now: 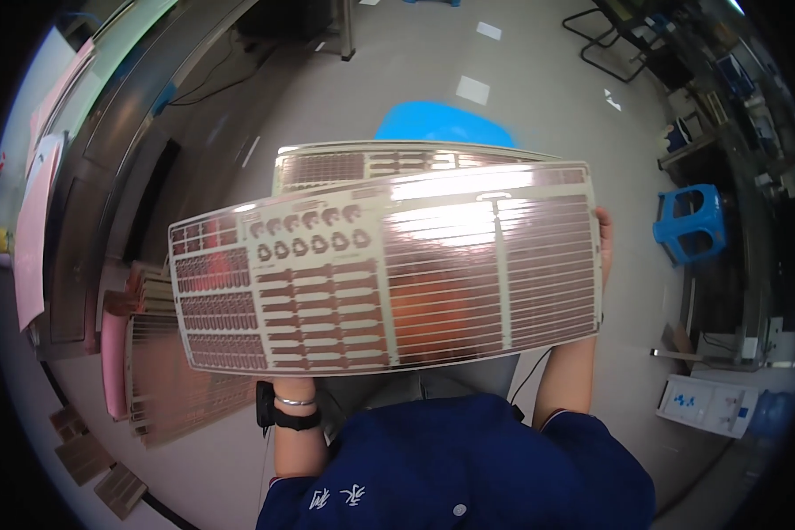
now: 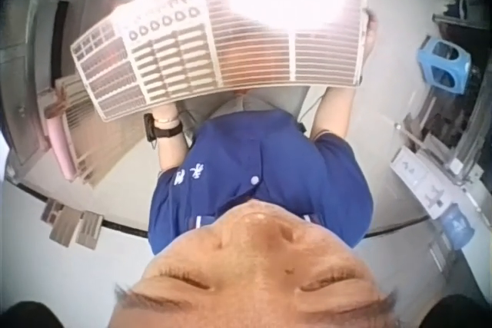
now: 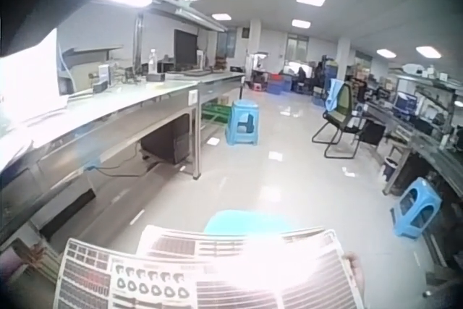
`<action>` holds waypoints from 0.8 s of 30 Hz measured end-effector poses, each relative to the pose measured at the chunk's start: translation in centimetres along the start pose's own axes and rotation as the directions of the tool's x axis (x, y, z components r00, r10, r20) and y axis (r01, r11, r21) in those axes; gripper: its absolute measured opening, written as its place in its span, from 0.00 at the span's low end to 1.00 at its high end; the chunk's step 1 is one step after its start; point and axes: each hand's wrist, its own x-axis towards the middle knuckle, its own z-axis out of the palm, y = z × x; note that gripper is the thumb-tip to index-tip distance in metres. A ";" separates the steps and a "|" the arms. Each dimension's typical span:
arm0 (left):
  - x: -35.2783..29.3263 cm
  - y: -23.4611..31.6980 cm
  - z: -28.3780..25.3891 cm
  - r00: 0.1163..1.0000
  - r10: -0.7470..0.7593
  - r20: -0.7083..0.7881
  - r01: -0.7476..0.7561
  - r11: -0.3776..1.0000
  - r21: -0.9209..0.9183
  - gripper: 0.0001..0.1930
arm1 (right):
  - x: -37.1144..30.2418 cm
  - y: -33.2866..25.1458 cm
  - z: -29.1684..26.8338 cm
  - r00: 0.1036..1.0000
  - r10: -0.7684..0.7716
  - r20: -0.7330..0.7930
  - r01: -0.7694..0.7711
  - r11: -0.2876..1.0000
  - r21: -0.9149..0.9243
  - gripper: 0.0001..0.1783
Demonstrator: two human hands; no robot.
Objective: The person holds, turns, and looks over printed circuit board sheets one by one by hand.
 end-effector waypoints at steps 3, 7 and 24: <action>3.0 0.4 -1.4 0.998 -0.056 -0.008 0.056 0.998 -0.034 0.22 | 0.5 -0.4 -0.3 0.998 0.044 0.041 -0.040 0.995 -0.090 0.11; 2.4 0.2 -3.7 0.995 -0.097 -0.018 0.095 0.993 -0.067 0.23 | 0.9 -0.9 0.1 0.982 0.036 0.184 -0.028 0.999 -0.047 0.14; 0.3 -3.9 -0.2 0.903 0.305 -0.303 -0.333 0.942 -0.043 0.25 | 6.0 -3.1 8.6 0.447 -0.164 0.879 0.775 0.562 -0.289 0.13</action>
